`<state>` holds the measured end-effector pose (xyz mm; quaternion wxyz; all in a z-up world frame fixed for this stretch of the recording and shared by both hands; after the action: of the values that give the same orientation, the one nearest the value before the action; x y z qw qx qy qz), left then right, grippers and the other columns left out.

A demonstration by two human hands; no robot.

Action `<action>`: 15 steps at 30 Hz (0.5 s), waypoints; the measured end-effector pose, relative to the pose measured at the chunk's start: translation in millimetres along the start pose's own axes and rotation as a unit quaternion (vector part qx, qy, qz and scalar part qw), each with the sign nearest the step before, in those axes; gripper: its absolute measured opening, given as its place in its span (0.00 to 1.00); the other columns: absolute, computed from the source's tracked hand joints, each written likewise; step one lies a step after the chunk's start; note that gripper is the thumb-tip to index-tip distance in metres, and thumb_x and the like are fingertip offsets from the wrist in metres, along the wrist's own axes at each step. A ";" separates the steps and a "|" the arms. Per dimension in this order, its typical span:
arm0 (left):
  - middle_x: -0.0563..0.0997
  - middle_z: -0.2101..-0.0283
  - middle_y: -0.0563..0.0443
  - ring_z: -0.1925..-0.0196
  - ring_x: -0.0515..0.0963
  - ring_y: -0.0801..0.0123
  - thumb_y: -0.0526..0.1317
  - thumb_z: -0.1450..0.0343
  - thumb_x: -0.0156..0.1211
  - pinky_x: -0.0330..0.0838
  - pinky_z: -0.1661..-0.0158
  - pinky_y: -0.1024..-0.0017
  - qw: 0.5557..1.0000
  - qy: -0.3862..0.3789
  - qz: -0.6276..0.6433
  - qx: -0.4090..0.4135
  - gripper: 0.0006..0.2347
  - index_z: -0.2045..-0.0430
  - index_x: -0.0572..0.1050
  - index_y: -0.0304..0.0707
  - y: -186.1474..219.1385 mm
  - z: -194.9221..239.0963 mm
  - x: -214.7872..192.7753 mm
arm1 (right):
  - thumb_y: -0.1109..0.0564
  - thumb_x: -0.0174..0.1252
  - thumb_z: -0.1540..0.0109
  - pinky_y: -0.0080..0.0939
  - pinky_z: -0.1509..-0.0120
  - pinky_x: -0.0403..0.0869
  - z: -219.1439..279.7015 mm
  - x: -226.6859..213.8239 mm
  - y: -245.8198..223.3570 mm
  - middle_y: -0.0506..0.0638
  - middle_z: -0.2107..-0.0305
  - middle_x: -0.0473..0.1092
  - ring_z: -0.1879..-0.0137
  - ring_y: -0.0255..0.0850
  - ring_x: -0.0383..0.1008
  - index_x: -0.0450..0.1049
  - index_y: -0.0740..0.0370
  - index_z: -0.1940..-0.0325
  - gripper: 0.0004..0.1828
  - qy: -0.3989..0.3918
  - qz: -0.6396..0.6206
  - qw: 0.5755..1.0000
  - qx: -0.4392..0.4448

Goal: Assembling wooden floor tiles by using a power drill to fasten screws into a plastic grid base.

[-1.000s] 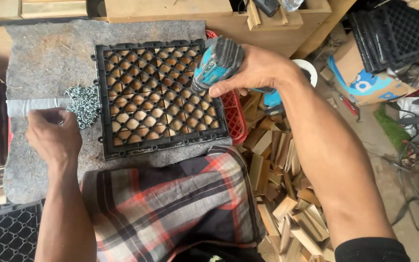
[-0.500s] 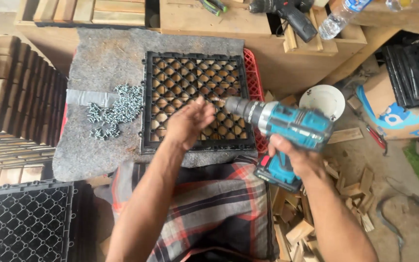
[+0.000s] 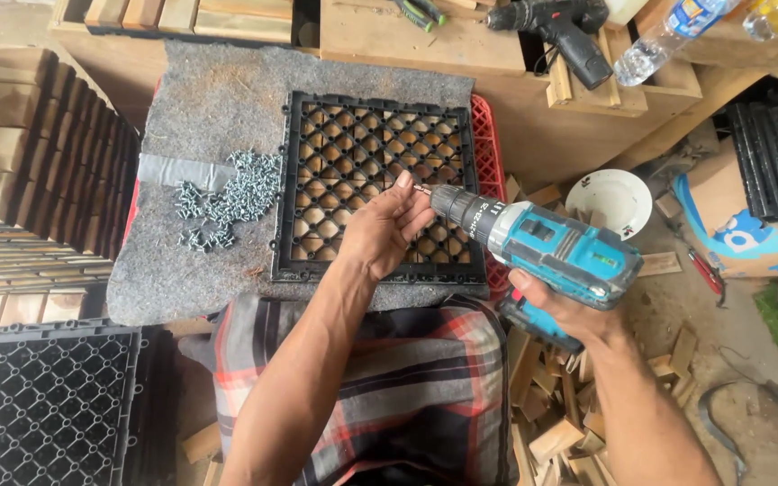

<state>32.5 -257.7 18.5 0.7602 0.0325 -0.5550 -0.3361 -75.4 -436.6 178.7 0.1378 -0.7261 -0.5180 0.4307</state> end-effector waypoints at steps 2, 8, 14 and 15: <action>0.86 0.66 0.39 0.61 0.88 0.60 0.41 0.31 0.71 0.84 0.54 0.62 1.000 -0.015 -0.009 -0.009 0.12 0.67 0.79 0.29 0.0 1.8 -2.4 | 0.58 0.69 0.41 0.41 0.66 0.77 -1.2 -8.3 -4.3 0.56 0.79 0.72 0.73 0.37 0.74 0.74 0.70 0.60 0.14 -0.021 0.020 1.000 0.000; 0.85 0.64 0.34 0.61 0.87 0.56 0.34 0.28 0.64 0.85 0.55 0.62 0.998 -0.054 0.001 -0.027 0.08 0.62 0.79 0.24 5.0 7.9 -11.1 | 0.46 0.75 0.52 0.47 0.48 0.82 -13.9 -23.2 -27.4 0.62 0.53 0.78 0.52 0.51 0.82 0.71 0.70 0.39 0.43 -0.130 0.125 0.983 -0.040; 0.85 0.67 0.40 0.74 0.80 0.67 0.45 0.27 0.56 0.75 0.73 0.75 0.954 -0.001 -0.294 0.053 0.20 0.49 0.74 0.25 45.7 34.1 3.6 | 0.52 0.65 0.40 0.33 0.65 0.81 -46.9 -9.5 -17.0 0.43 0.70 0.73 0.70 0.33 0.77 0.70 0.54 0.55 0.13 -0.184 -0.013 0.975 0.122; 0.86 0.72 0.53 0.85 0.73 0.81 0.52 0.24 0.46 0.65 0.87 0.83 0.847 0.076 -0.500 0.162 0.24 0.39 0.69 0.32 69.4 43.7 8.7 | 0.52 0.64 0.38 0.34 0.70 0.79 -60.4 -9.2 -16.8 0.42 0.77 0.70 0.74 0.33 0.75 0.70 0.53 0.68 0.10 -0.171 0.041 0.976 0.128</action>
<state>29.0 -194.7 71.7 0.5127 0.4541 -0.4506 -0.5725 -40.5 -422.6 229.7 0.1217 -0.6384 -0.4445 0.6165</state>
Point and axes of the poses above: each hand's wrist, its own z-axis away from the middle knuckle, its own x-axis out of the palm, y = z × x, the point moved 6 cm from there along -z, towards the middle knuckle
